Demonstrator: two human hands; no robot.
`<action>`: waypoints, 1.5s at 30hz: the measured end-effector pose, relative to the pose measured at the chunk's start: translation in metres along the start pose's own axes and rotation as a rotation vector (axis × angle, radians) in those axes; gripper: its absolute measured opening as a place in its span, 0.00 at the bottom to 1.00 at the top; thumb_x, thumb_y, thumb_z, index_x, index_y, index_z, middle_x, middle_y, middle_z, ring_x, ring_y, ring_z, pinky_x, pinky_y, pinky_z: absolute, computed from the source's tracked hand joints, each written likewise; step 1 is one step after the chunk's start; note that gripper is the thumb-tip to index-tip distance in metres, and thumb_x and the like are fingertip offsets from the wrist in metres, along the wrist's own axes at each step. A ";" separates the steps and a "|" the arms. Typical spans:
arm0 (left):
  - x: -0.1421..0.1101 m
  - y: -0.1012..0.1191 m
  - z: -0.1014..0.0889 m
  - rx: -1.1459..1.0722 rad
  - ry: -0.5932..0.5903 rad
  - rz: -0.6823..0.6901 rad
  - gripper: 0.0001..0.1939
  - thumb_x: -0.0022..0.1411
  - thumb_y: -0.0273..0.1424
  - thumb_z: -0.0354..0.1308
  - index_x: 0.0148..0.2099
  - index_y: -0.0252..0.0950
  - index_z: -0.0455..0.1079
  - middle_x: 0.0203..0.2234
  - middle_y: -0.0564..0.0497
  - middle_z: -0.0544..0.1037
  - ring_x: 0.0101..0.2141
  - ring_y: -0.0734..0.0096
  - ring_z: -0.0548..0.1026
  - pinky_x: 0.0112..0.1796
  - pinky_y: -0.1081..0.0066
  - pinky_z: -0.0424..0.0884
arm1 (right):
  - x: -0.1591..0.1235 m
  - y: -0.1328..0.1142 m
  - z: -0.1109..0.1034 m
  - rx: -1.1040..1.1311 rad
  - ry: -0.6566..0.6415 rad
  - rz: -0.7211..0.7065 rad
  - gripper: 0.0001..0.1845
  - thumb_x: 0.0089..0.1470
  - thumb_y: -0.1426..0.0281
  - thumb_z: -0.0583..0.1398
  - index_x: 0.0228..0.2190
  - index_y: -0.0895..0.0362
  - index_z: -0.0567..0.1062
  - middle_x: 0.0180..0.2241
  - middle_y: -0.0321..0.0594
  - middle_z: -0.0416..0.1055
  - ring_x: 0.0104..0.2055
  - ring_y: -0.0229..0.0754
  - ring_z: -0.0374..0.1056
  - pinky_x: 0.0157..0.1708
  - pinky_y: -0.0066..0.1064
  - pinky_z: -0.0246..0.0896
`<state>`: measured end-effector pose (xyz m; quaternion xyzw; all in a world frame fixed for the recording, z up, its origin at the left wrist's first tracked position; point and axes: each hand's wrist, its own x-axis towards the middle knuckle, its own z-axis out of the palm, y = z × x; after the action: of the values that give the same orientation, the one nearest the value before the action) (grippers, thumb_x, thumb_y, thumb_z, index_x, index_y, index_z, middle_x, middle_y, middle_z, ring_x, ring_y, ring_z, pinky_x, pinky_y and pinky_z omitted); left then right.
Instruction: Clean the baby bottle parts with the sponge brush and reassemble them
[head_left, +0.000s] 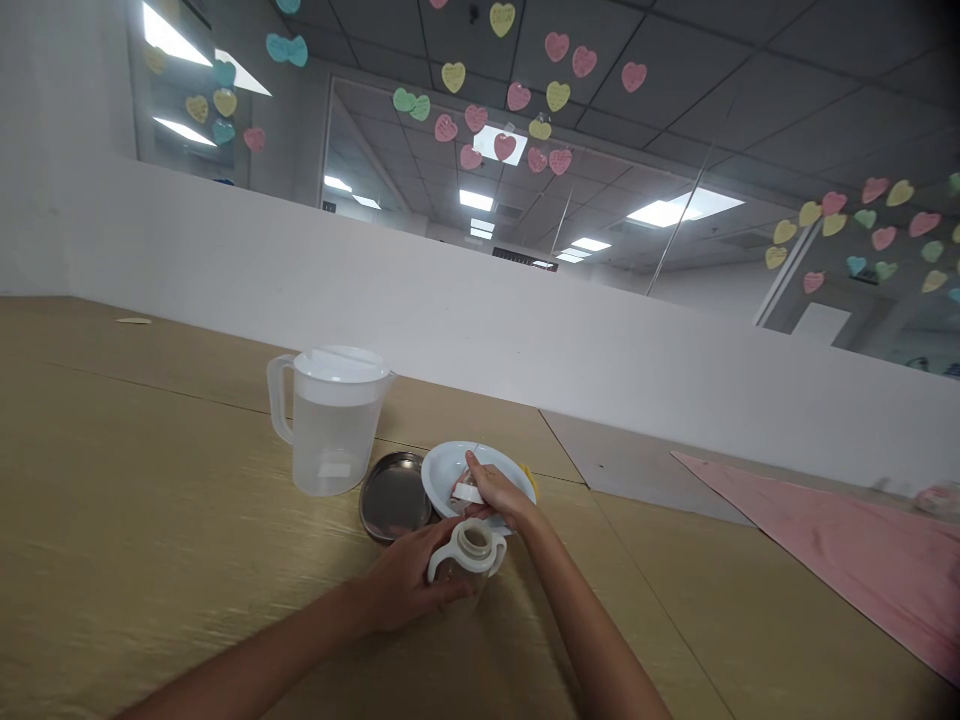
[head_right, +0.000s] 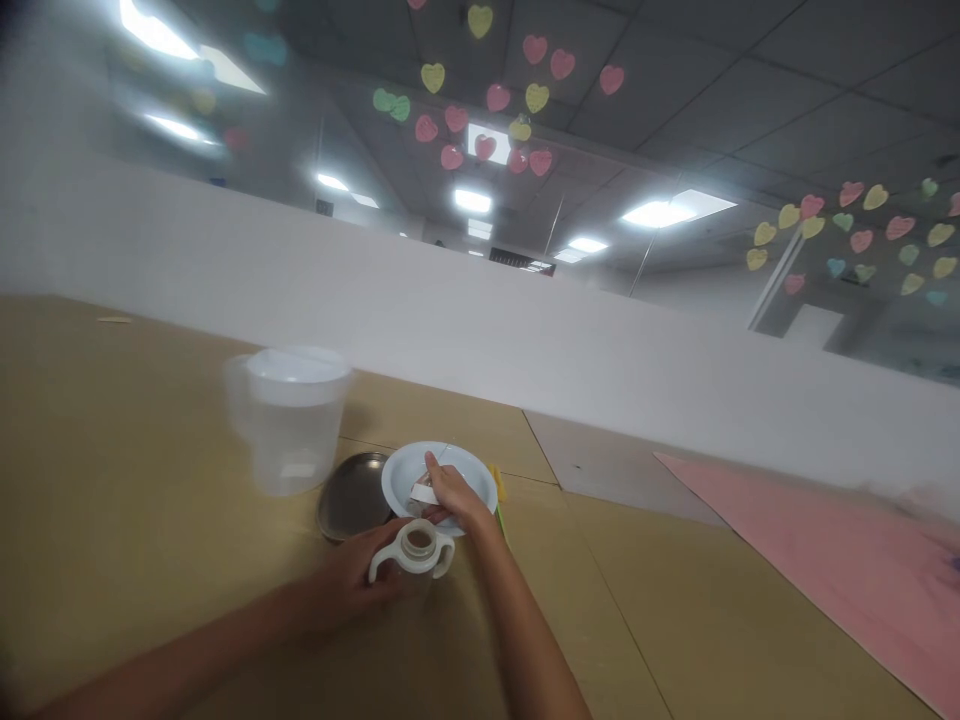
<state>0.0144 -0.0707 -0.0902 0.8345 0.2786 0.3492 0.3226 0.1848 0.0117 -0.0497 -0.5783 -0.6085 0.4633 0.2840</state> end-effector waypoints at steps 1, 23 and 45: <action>0.000 0.000 0.000 -0.002 0.004 -0.002 0.33 0.57 0.41 0.57 0.63 0.40 0.54 0.53 0.46 0.69 0.48 0.58 0.70 0.50 0.64 0.64 | 0.000 0.001 0.000 -0.019 0.004 0.000 0.35 0.53 0.42 0.45 0.28 0.59 0.71 0.20 0.39 0.70 0.18 0.37 0.67 0.17 0.26 0.61; 0.001 0.005 -0.001 -0.012 0.006 -0.007 0.27 0.57 0.39 0.57 0.57 0.38 0.60 0.45 0.49 0.74 0.42 0.62 0.71 0.48 0.67 0.64 | -0.008 -0.018 -0.016 0.563 -0.144 -0.044 0.16 0.50 0.58 0.59 0.25 0.57 0.63 0.17 0.29 0.61 0.14 0.26 0.52 0.12 0.20 0.42; 0.001 0.003 0.000 -0.012 0.016 -0.008 0.26 0.57 0.38 0.57 0.57 0.38 0.60 0.47 0.49 0.74 0.42 0.63 0.71 0.47 0.68 0.65 | -0.008 -0.016 -0.007 0.115 0.069 -0.238 0.16 0.49 0.59 0.54 0.25 0.59 0.72 0.23 0.35 0.67 0.16 0.33 0.61 0.14 0.25 0.55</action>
<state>0.0161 -0.0721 -0.0878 0.8285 0.2823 0.3563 0.3270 0.1852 0.0073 -0.0310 -0.5002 -0.6352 0.4404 0.3904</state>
